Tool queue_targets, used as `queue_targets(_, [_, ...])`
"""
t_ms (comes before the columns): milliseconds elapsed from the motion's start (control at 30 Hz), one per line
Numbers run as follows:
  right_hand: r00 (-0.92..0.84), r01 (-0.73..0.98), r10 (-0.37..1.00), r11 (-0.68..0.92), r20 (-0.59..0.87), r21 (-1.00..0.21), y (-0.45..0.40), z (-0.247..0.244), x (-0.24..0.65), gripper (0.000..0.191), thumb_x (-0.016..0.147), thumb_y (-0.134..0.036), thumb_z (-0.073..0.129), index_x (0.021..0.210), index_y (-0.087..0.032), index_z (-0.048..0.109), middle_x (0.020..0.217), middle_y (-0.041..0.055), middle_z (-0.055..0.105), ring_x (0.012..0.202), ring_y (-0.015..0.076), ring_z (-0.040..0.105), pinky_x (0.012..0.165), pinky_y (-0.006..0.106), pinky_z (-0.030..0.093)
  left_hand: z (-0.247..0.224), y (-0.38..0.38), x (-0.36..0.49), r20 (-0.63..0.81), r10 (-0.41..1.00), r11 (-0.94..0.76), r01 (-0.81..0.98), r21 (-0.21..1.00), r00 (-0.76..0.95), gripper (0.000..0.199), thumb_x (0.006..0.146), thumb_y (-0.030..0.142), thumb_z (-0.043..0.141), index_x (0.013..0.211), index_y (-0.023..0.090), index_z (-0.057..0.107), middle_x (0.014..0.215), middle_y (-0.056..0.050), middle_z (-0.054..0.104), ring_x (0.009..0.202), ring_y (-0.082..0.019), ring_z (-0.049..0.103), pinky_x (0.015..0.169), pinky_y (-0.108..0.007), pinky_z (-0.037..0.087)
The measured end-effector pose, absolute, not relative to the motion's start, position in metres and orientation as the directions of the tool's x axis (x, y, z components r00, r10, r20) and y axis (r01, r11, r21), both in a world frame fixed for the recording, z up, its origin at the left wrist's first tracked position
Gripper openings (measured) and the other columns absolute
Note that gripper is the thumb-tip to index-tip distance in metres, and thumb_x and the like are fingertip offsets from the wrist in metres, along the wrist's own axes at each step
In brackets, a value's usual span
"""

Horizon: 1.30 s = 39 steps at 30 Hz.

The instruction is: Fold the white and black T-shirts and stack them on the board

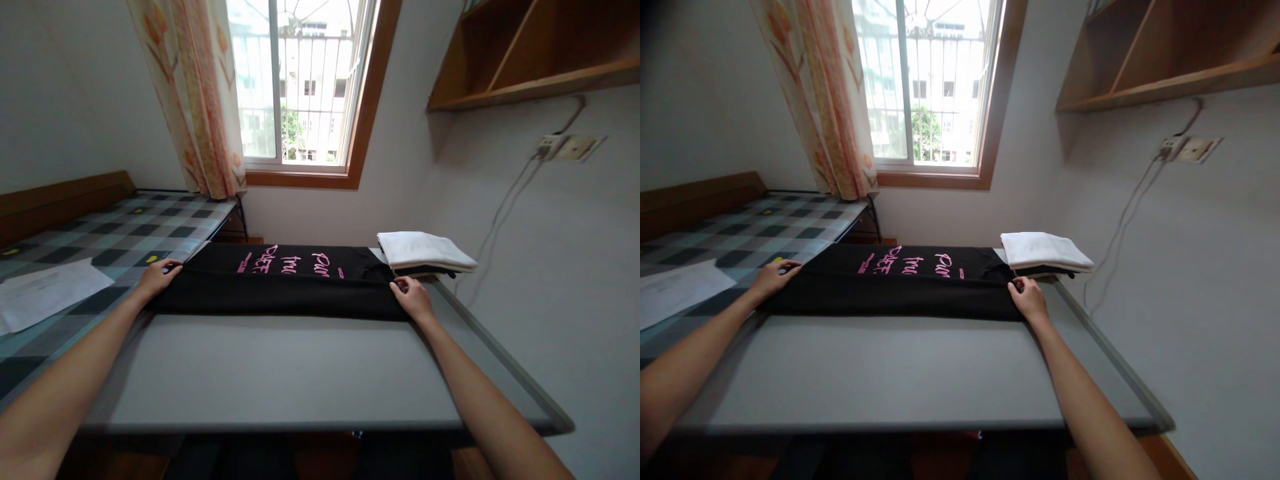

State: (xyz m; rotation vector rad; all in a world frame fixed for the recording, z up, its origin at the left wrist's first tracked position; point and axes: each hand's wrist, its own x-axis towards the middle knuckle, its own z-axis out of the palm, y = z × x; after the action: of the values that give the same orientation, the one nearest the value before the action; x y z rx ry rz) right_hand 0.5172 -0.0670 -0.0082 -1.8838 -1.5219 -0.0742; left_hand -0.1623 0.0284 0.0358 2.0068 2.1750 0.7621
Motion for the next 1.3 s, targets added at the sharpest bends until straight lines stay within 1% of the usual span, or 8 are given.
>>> queue_targets(300, [0.265, 0.951, 0.899, -0.184, 0.347, -0.250, -0.075, 0.009, 0.499, 0.026, 0.086, -0.038, 0.054, 0.099, -0.022, 0.069, 0.103, 0.0112, 0.059, 0.086, 0.0245, 0.059, 0.073, 0.036, 0.045, 0.039, 0.027, -0.163, 0.248, 0.959, 0.043, 0.931, 0.363, -0.140, 0.040, 0.080, 0.041, 0.049, 0.105, 0.013, 0.065, 0.106, -0.011, 0.069, 0.098, -0.023, 0.063, 0.084, -0.028, 0.047])
queue_targets(433, [0.161, 0.987, 0.873, -0.152, 0.459, -0.057, -0.082, 0.017, 0.482, 0.028, 0.089, -0.034, 0.049, 0.098, -0.020, 0.071, 0.107, 0.0152, 0.060, 0.100, 0.0312, 0.054, 0.083, 0.044, 0.041, 0.049, 0.016, -0.149, 0.255, 0.956, 0.109, 0.982, 0.152, -0.146, 0.040, 0.085, 0.039, 0.049, 0.112, 0.013, 0.063, 0.116, -0.014, 0.063, 0.102, -0.028, 0.060, 0.086, -0.037, 0.046])
queue_targets(533, [0.000, 0.997, 0.871, 0.037, 0.491, -0.064, -0.081, 0.019, 0.462, 0.034, 0.092, -0.038, 0.044, 0.101, -0.020, 0.071, 0.112, 0.0146, 0.062, 0.107, 0.0301, 0.053, 0.091, 0.045, 0.039, 0.054, 0.008, -0.117, 0.384, 0.921, 0.060, 0.998, 0.017, -0.062, 0.039, 0.089, 0.037, 0.043, 0.115, 0.016, 0.063, 0.125, -0.014, 0.057, 0.112, -0.030, 0.055, 0.094, -0.042, 0.042])
queue_targets(733, [-0.183, 0.965, 0.943, 0.226, 0.277, -0.132, -0.069, 0.005, 0.422, 0.053, 0.096, -0.052, 0.032, 0.134, -0.024, 0.056, 0.143, 0.0088, 0.049, 0.134, 0.0268, 0.039, 0.107, 0.045, 0.030, 0.037, 0.001, -0.028, 0.262, 0.880, -0.440, 0.888, 0.134, 0.396, 0.051, 0.093, 0.050, 0.035, 0.129, 0.023, 0.059, 0.137, -0.007, 0.055, 0.130, -0.024, 0.046, 0.107, -0.036, 0.033])
queue_targets(900, [-0.172, 0.977, 0.970, 0.191, 0.172, -0.095, -0.067, -0.003, 0.419, 0.057, 0.097, -0.054, 0.028, 0.143, -0.025, 0.045, 0.151, 0.0070, 0.038, 0.141, 0.0260, 0.030, 0.112, 0.045, 0.025, 0.010, -0.003, 0.000, 0.082, 0.885, -0.465, 0.870, 0.161, 0.458, 0.061, 0.091, 0.058, 0.036, 0.145, 0.030, 0.040, 0.152, -0.006, 0.036, 0.142, -0.027, 0.029, 0.114, -0.050, 0.018])
queue_targets(1033, [-0.178, 0.976, 0.966, 0.197, 0.185, -0.090, -0.068, -0.003, 0.421, 0.057, 0.097, -0.054, 0.026, 0.143, -0.025, 0.045, 0.151, 0.0065, 0.039, 0.140, 0.0252, 0.030, 0.112, 0.044, 0.025, 0.007, 0.001, -0.005, 0.077, 0.879, -0.476, 0.855, 0.204, 0.471, 0.059, 0.092, 0.056, 0.034, 0.144, 0.031, 0.041, 0.152, -0.005, 0.037, 0.142, -0.025, 0.030, 0.114, -0.047, 0.019])
queue_targets(1133, [-0.179, 0.976, 0.965, 0.198, 0.190, -0.087, -0.069, -0.003, 0.421, 0.058, 0.097, -0.054, 0.025, 0.143, -0.025, 0.045, 0.151, 0.0064, 0.039, 0.140, 0.0252, 0.031, 0.112, 0.045, 0.025, 0.017, 0.009, -0.019, 0.194, 0.919, -0.380, 0.901, 0.211, 0.342, 0.055, 0.093, 0.049, 0.032, 0.138, 0.024, 0.050, 0.146, -0.007, 0.046, 0.137, -0.024, 0.038, 0.111, -0.040, 0.030])
queue_targets(1300, [-0.173, 0.978, 0.966, 0.191, 0.192, -0.079, -0.069, -0.002, 0.419, 0.057, 0.097, -0.053, 0.026, 0.142, -0.025, 0.047, 0.150, 0.0064, 0.040, 0.139, 0.0250, 0.032, 0.112, 0.044, 0.025, 0.040, 0.024, -0.075, 0.255, 0.933, 0.223, 0.964, 0.141, -0.253, 0.057, 0.087, 0.045, 0.042, 0.131, 0.011, 0.054, 0.132, -0.022, 0.053, 0.120, -0.040, 0.050, 0.093, -0.052, 0.043])
